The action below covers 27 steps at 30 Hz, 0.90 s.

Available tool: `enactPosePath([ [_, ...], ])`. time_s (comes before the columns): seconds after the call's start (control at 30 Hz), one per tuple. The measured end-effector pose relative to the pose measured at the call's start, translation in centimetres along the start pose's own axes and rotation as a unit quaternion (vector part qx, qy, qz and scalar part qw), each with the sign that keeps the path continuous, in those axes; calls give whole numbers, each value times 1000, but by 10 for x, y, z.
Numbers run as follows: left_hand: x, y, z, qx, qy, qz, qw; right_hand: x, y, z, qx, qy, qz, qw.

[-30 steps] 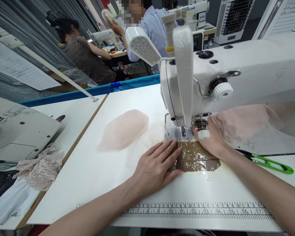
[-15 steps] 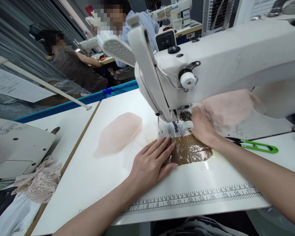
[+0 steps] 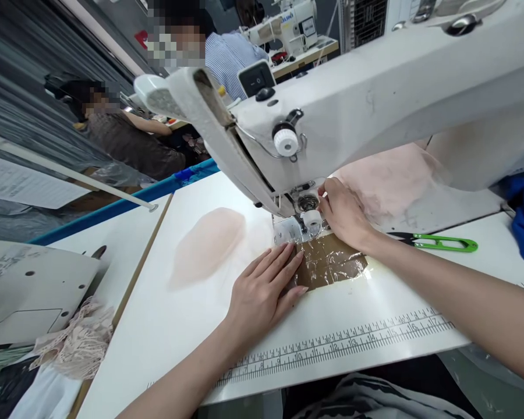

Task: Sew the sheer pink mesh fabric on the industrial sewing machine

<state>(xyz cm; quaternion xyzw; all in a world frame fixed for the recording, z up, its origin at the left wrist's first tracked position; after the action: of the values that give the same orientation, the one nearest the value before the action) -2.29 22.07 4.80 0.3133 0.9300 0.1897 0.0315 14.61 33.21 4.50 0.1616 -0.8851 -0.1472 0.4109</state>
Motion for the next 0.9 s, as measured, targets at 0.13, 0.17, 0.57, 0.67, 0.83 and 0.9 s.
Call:
enactPosePath([
  [0.13,0,0,1,4,1,2,1000,5,1,-2,11,15,23,1000],
  [0.17,0,0,1,4,2,2,1000,5,1,-2,12,17,28,999],
  [0.57,0,-1,2,16,-5,1,1000,6,-2,-6,0,46,48,998],
  [0.67,0,-3,3,18,-12,-9,1000,2,-5,-7,-13,48,53,997],
  [0.83,-1,-5,-5,-36,-17,-2,999,-1,1,-14,-10,49,71,996],
  [0.9,-2,-5,-15,-82,-17,18,996,3,6,-22,16,44,71,996],
])
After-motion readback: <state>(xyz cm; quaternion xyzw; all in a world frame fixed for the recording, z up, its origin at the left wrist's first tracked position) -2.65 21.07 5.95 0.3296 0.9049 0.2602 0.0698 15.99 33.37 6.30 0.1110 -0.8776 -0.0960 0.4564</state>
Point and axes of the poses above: each hand's wrist, its own y-axis towards the middle knuckle, its own z-axis out of the palm, x = y × z, the point moved 6 cm from there along y, towards the middle knuckle, and after that the axes turned 7 degrees about -z, right-handed, at the moved point
